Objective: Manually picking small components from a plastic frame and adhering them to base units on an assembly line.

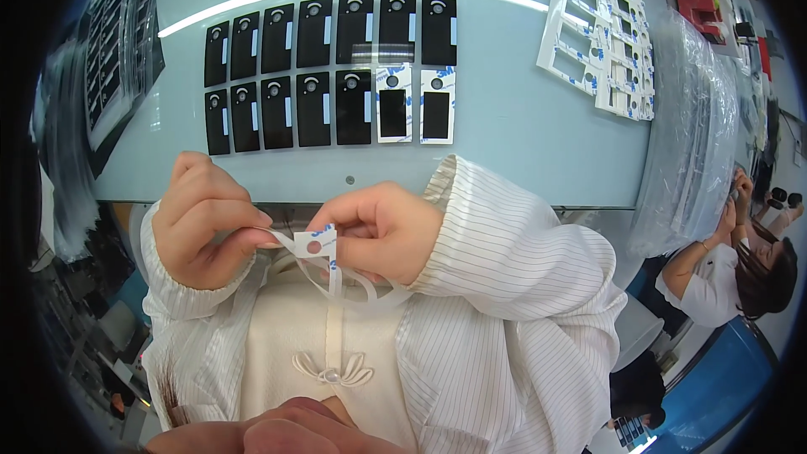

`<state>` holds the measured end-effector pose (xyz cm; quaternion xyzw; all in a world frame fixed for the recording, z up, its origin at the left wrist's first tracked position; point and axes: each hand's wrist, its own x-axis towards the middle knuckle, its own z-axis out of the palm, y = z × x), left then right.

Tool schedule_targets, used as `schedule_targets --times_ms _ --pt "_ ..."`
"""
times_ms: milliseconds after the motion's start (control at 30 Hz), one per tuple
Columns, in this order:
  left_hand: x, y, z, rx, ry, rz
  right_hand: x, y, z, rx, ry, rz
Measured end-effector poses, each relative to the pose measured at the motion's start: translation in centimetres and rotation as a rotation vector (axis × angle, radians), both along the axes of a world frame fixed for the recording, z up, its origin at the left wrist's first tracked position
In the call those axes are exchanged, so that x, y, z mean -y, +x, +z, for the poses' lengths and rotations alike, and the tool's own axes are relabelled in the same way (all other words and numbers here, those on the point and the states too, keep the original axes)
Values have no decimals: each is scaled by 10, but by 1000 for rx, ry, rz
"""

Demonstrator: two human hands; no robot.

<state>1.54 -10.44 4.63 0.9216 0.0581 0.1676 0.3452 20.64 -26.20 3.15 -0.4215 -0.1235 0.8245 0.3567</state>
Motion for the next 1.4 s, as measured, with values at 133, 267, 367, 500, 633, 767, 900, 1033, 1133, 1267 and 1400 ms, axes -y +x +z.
schedule_targets --times_ms 133,267,367,500,633,767,900,1033,1133,1267,1400 --pt "-1 -1 2 -9 -2 11 6 3 1 174 158 -40" --pt "-6 -9 -9 -108 -123 -8 10 4 4 541 435 -314" --pt "-7 -10 -12 -134 -146 -10 6 12 14 566 376 -176" --pt "-9 -9 -10 -145 -172 -20 7 8 10 836 636 -92" --pt "-12 -6 -4 -170 -212 -32 7 9 13 907 740 -72" --pt "-18 -5 -8 -206 -293 -14 8 7 6 1084 941 -185" --pt "-25 -7 -9 -222 -202 45 7 14 3 1238 1209 -190" --pt "-24 -9 -13 -294 -204 89 10 16 4 1179 1281 -256" --pt "-20 -5 -11 -367 -222 145 12 19 10 1046 1264 -354" --pt "-17 -4 -14 -304 -76 86 15 47 22 937 1278 -459" --pt "-10 4 -12 -209 -15 -11 3 84 40 1296 1313 -357"
